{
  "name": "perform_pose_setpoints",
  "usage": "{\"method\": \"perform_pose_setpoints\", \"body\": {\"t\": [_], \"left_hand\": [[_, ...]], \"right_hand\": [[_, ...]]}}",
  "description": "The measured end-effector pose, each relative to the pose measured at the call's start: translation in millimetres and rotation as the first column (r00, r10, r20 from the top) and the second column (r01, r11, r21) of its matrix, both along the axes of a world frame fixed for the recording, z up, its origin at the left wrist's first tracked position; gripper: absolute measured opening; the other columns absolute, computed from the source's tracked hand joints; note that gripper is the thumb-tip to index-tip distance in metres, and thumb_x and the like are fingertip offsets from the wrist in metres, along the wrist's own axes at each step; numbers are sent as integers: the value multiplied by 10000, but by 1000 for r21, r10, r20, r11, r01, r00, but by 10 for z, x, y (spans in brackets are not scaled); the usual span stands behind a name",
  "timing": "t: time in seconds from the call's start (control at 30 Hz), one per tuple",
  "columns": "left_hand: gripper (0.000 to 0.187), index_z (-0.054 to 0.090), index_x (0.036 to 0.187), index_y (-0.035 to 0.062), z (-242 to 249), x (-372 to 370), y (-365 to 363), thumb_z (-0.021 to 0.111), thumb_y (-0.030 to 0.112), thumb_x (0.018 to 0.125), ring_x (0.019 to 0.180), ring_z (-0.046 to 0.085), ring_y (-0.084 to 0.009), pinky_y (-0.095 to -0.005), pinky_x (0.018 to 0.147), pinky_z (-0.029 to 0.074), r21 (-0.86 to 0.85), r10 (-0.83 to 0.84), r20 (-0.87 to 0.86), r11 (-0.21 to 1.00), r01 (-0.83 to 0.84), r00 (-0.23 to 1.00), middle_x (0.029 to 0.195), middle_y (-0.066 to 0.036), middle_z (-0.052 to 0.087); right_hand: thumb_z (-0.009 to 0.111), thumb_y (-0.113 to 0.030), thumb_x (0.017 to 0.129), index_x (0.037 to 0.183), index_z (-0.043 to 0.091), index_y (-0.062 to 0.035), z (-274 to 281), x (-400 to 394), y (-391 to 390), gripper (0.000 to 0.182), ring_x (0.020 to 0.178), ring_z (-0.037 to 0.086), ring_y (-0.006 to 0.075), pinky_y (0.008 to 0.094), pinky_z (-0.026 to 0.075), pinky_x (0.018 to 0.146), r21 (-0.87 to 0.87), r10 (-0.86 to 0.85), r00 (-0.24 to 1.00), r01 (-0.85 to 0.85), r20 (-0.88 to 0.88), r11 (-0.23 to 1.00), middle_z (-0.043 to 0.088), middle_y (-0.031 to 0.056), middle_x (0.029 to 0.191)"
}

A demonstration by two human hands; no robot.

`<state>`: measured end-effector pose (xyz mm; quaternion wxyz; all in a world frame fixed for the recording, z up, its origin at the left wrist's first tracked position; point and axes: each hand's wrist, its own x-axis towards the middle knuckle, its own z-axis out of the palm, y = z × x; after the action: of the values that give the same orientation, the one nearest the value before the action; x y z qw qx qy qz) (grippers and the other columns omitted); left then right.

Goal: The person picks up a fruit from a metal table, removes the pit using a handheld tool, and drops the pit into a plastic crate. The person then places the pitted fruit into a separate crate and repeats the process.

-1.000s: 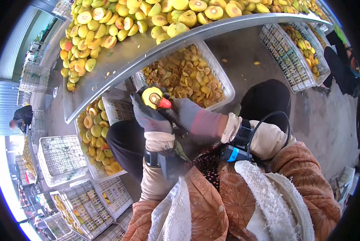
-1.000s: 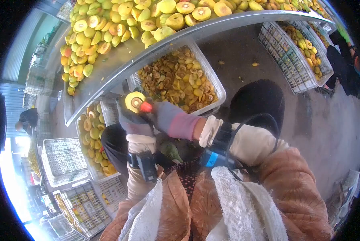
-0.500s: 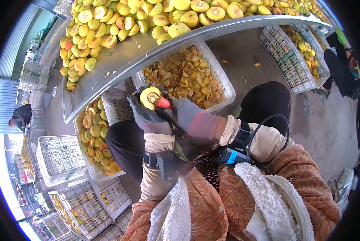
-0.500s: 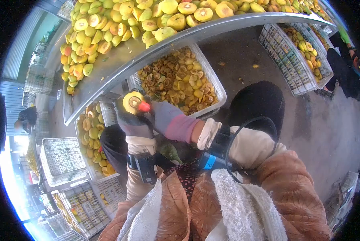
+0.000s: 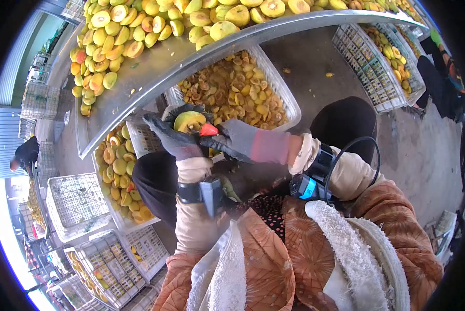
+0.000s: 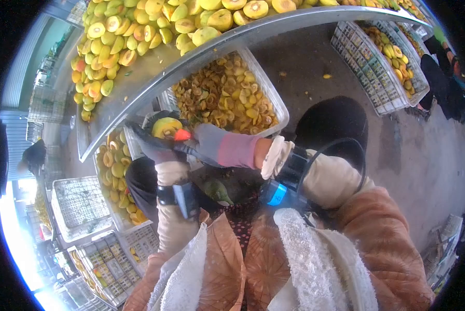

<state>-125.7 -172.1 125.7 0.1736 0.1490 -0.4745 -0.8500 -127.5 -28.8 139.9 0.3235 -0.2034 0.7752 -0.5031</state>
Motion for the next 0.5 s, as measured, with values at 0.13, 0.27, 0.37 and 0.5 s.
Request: {"method": "perform_pose_setpoints", "body": {"t": [0.13, 0.27, 0.37, 0.5], "left_hand": [[589, 544, 919, 3, 13, -42, 127, 306, 542, 910, 658, 595, -294, -374, 590, 519, -74, 63, 2, 995, -62, 998, 792, -154, 602], [439, 531, 963, 2, -126, 9, 20, 338, 395, 933, 683, 603, -287, -360, 612, 521, -601, -60, -87, 799, -4, 994, 832, -148, 611], [437, 539, 956, -4, -135, -86, 12, 337, 383, 937, 690, 606, -263, -333, 628, 515, -684, 4, -120, 725, -86, 993, 810, -140, 612], [565, 579, 812, -19, -325, -184, -238, 303, 457, 940, 645, 606, -220, -287, 617, 494, -432, -144, -118, 898, 80, 982, 733, -122, 619]], "right_hand": [[489, -449, 886, 939, 613, 0, -209, 45, -105, 469, 583, 522, 208, 370, 427, 597, -159, -183, 967, 156, -176, 975, 587, 145, 647], [478, -423, 893, 938, 609, -5, -90, -4, -74, 440, 645, 560, 258, 379, 436, 626, -155, -136, 991, 131, -17, 979, 604, 162, 707], [471, -411, 897, 941, 610, -10, 94, 12, -7, 426, 668, 587, 279, 373, 440, 632, -141, -107, 993, 113, 53, 984, 608, 162, 725], [470, -488, 887, 937, 606, -3, 89, -30, 112, 506, 573, 483, 129, 297, 400, 533, -127, 95, 982, -74, 160, 989, 555, 59, 622]]}}
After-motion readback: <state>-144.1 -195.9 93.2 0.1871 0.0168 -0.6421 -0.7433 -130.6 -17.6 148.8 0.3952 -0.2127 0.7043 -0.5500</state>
